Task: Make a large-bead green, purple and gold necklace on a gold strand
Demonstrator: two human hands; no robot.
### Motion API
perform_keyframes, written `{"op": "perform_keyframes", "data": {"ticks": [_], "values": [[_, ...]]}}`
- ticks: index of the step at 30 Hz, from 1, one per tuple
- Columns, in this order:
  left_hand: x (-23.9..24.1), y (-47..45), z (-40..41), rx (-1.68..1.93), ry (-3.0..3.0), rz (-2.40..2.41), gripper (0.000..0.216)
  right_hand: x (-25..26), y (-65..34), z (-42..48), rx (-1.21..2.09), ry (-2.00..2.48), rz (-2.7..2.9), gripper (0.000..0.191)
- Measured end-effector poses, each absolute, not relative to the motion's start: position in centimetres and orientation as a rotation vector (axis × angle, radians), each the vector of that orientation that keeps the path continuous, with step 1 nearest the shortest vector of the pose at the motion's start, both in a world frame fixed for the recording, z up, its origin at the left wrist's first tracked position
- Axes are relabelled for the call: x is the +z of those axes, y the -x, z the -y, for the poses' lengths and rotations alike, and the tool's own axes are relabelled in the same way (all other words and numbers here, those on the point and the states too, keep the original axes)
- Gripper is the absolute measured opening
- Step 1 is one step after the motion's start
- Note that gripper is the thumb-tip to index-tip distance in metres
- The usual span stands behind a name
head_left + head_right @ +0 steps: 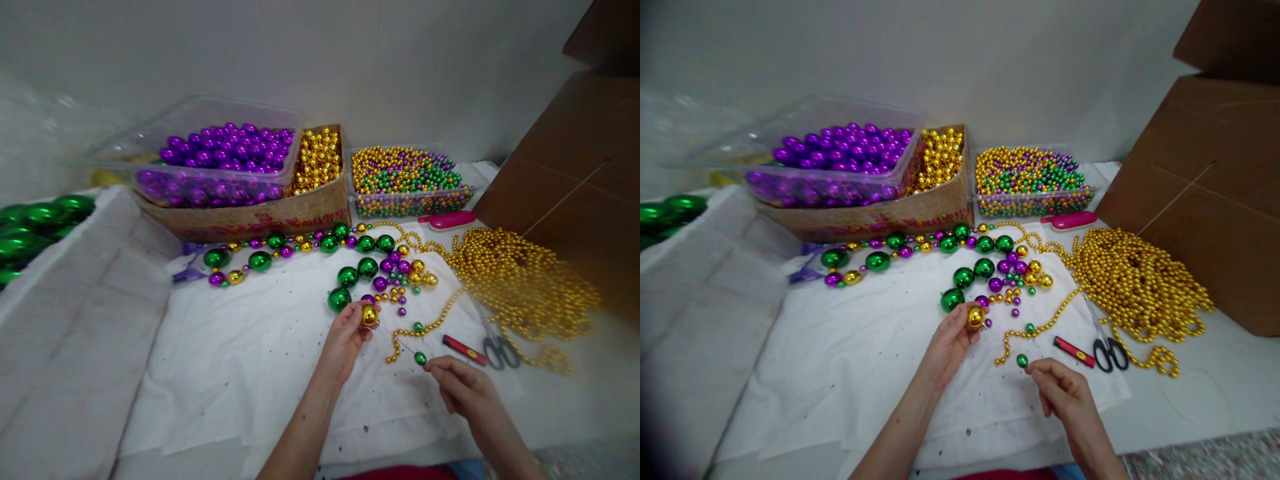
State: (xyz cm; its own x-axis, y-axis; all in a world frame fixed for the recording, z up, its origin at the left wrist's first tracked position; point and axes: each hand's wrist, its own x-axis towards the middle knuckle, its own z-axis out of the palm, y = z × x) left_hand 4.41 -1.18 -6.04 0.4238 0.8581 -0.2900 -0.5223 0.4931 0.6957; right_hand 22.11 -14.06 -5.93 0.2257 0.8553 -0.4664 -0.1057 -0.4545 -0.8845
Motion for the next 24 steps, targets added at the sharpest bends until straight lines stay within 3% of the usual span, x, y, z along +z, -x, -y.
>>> {"op": "perform_keyframes", "data": {"ticks": [15,21,24], "values": [[-6.0,-3.4,1.9,0.977,-0.546,-0.719,0.022,-5.4,-20.6,13.0,1.222,1.612,0.911,0.037],[-5.3,-3.2,2.5,0.974,-0.657,-0.803,0.023,-5.6,-19.4,12.0,1.272,1.542,1.034,0.049],[-4.8,-3.1,2.9,0.900,-0.788,-0.829,0.025,-6.0,-18.9,11.3,1.254,1.498,1.087,0.044]]}}
